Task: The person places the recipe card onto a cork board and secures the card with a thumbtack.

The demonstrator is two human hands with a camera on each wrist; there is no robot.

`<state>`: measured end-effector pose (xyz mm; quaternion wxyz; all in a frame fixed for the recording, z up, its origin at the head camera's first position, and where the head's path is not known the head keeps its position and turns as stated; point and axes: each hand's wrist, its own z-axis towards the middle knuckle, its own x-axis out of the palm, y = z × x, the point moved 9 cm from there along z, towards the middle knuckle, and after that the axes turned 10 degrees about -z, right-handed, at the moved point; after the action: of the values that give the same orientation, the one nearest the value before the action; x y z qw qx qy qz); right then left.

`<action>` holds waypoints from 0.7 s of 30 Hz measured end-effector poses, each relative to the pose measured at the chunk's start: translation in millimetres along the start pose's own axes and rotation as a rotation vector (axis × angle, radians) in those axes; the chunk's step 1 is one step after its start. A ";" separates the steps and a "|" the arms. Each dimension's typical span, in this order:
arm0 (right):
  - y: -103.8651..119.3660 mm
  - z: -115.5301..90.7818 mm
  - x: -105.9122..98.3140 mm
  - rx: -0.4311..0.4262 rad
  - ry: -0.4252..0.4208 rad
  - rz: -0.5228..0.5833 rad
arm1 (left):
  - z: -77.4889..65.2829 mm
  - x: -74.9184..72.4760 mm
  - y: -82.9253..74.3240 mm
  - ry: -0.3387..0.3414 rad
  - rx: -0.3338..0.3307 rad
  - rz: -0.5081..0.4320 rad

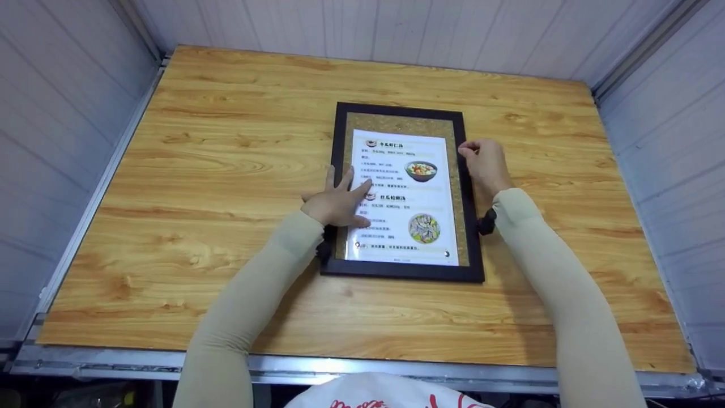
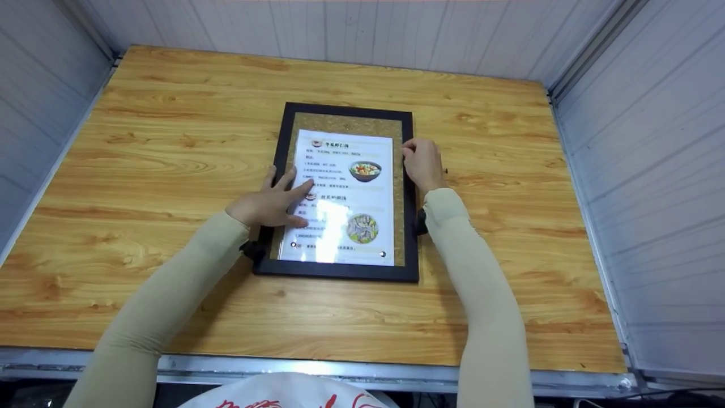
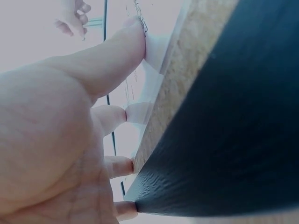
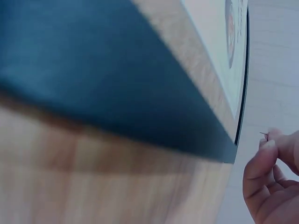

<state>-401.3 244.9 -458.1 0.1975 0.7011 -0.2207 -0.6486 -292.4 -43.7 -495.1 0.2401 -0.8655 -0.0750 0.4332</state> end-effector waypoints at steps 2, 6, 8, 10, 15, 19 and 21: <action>5.0 4.8 4.5 -0.029 0.006 0.003 | -0.4 1.1 0.1 0.002 -0.001 0.002; 12.0 13.8 15.0 -0.058 0.019 0.003 | -0.7 2.6 -0.5 0.001 0.000 0.006; 13.8 17.9 19.8 -0.052 0.024 -0.003 | -0.9 2.8 -1.0 0.000 0.001 0.006; 15.6 21.6 24.0 -0.046 0.028 -0.017 | -1.1 2.6 -1.3 -0.002 0.001 0.007; 19.6 29.7 33.0 -0.048 0.039 -0.028 | -1.3 1.9 -0.7 -0.004 -0.005 0.008; 21.7 33.7 36.0 -0.050 0.040 -0.025 | -0.6 1.1 0.5 -0.007 -0.011 0.010; 22.6 34.8 36.4 -0.051 0.039 -0.024 | -0.3 0.4 1.0 -0.009 -0.012 0.010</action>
<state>-435.0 206.0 -478.2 0.2120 0.7110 -0.1916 -0.6425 -292.1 -44.6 -495.7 0.2326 -0.8653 -0.0745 0.4377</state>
